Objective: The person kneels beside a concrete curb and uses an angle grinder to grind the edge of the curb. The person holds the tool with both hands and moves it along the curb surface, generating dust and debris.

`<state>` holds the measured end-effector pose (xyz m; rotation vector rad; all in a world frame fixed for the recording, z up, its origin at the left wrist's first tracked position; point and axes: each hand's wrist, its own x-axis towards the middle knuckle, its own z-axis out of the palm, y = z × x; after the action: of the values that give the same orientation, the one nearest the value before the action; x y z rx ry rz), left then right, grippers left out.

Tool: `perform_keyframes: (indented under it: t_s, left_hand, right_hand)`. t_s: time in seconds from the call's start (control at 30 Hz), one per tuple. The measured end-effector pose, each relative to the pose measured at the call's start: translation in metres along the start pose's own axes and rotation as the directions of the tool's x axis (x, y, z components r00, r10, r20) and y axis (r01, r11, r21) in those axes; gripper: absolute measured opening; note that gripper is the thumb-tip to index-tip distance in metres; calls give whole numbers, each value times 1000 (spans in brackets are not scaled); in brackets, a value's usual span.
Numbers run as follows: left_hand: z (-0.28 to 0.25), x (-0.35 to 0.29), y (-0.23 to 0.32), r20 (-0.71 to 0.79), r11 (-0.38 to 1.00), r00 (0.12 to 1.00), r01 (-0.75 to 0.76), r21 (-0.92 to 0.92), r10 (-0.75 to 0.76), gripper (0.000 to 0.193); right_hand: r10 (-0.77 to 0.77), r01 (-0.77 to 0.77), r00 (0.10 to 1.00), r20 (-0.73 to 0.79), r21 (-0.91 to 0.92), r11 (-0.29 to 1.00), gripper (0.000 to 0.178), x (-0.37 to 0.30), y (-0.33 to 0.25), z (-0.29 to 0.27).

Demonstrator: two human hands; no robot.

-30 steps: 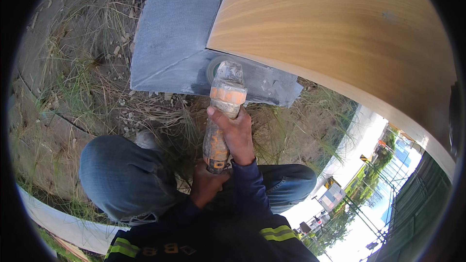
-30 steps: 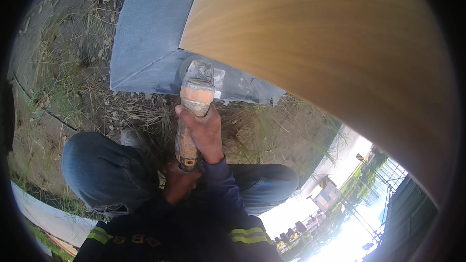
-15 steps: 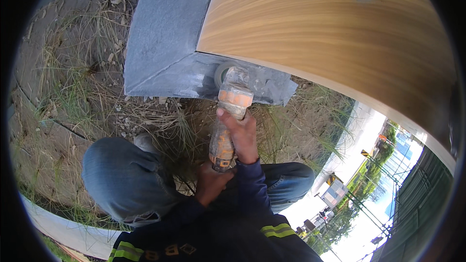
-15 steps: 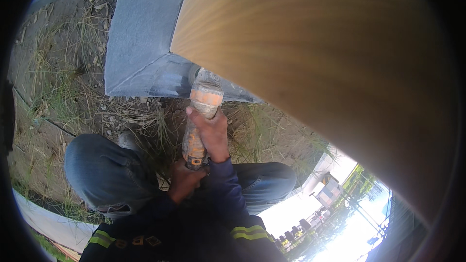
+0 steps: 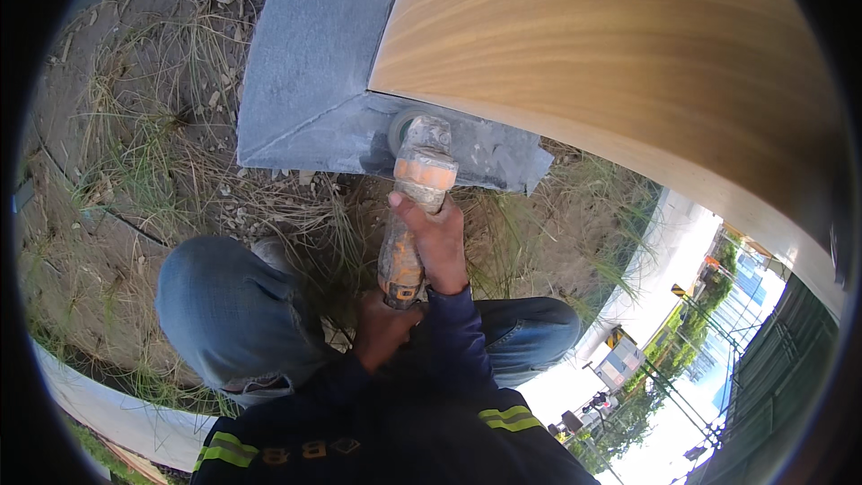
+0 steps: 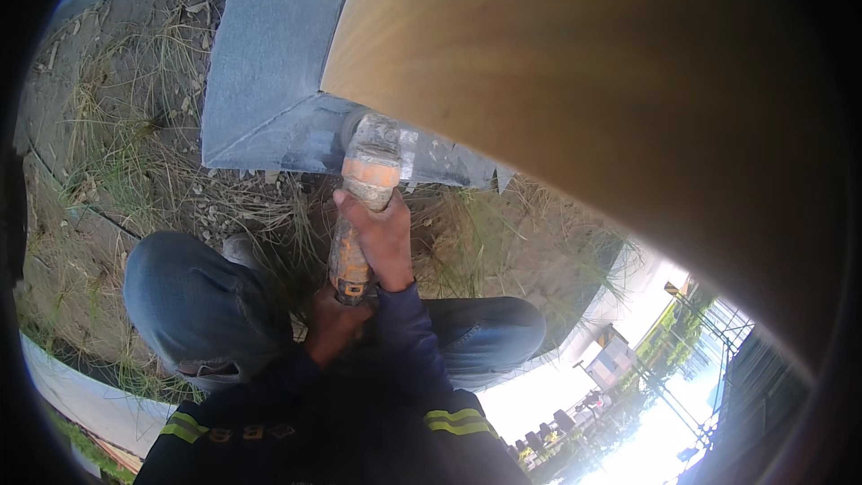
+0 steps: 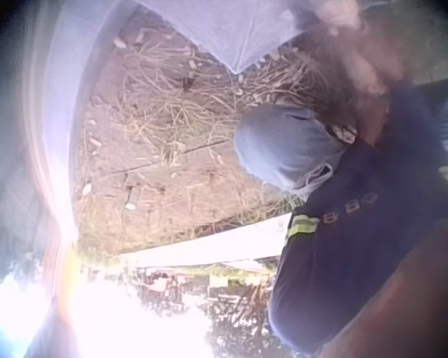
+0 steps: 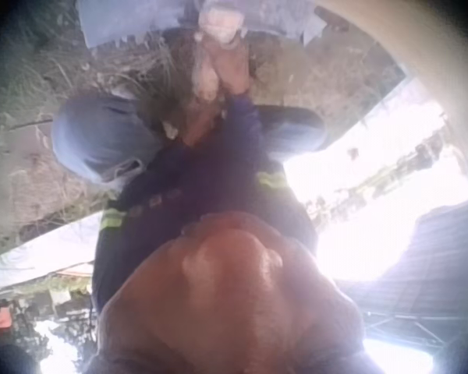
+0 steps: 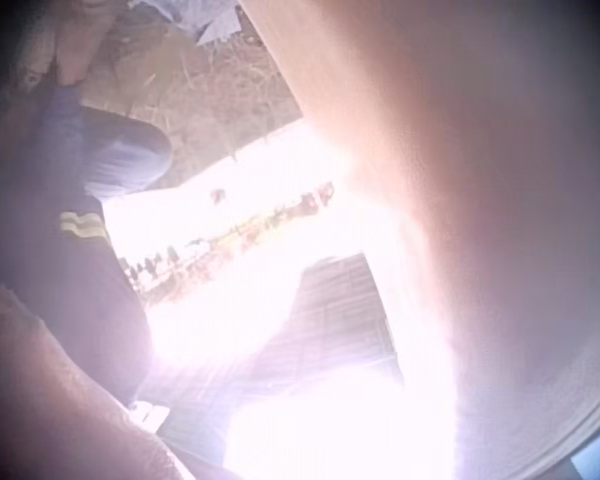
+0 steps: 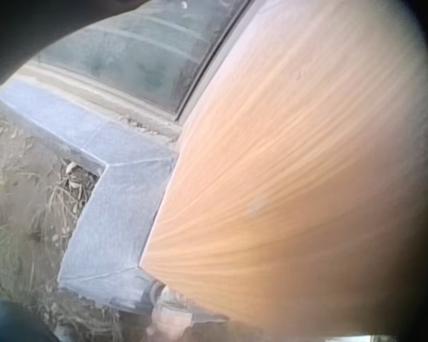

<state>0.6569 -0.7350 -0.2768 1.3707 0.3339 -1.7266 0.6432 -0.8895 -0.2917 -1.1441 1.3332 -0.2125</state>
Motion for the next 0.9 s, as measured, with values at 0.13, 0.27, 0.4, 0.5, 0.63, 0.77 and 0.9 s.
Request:
perform_keyframes:
  t_s: [0.13, 0.27, 0.4, 0.5, 0.63, 0.77, 0.9]
  left_hand:
    - [4, 3, -10, 35, 1000, 999, 14, -24, -13, 32]
    - [1, -3, -5, -24, 999, 1000, 11, -40, -12, 31]
    - [-4, -6, 4, -15, 998, 999, -46, -33, 45, 29]
    - [0, -1, -3, -16, 998, 999, 35, 57, -34, 36]
    - [0, -1, -2, 19, 1000, 1000, 20, 17, -20, 34]
    - [-2, -5, 1, -51, 1000, 999, 1, -7, -1, 33]
    - [-4, -2, 3, -28, 999, 999, -41, 9, 41, 33]
  right_hand:
    - [20, -20, 1000, -21, 4, 1000, 43, -1, 3, -9]
    - [-12, 12, 1000, 20, -2, 1000, 42, -1, 2, 4]
    - [-7, 9, 999, 45, -40, 999, 42, 1, -1, 10]
    - [17, -17, 1000, 3, -29, 999, 42, 0, -1, 2]
    - [-9, 9, 1000, 3, -23, 1000, 40, 0, 4, -1]
    - [-60, 61, 997, 43, -30, 998, 39, 2, 1, 12]
    - [-1, 1, 1000, 23, -19, 1000, 40, 3, 2, 8]
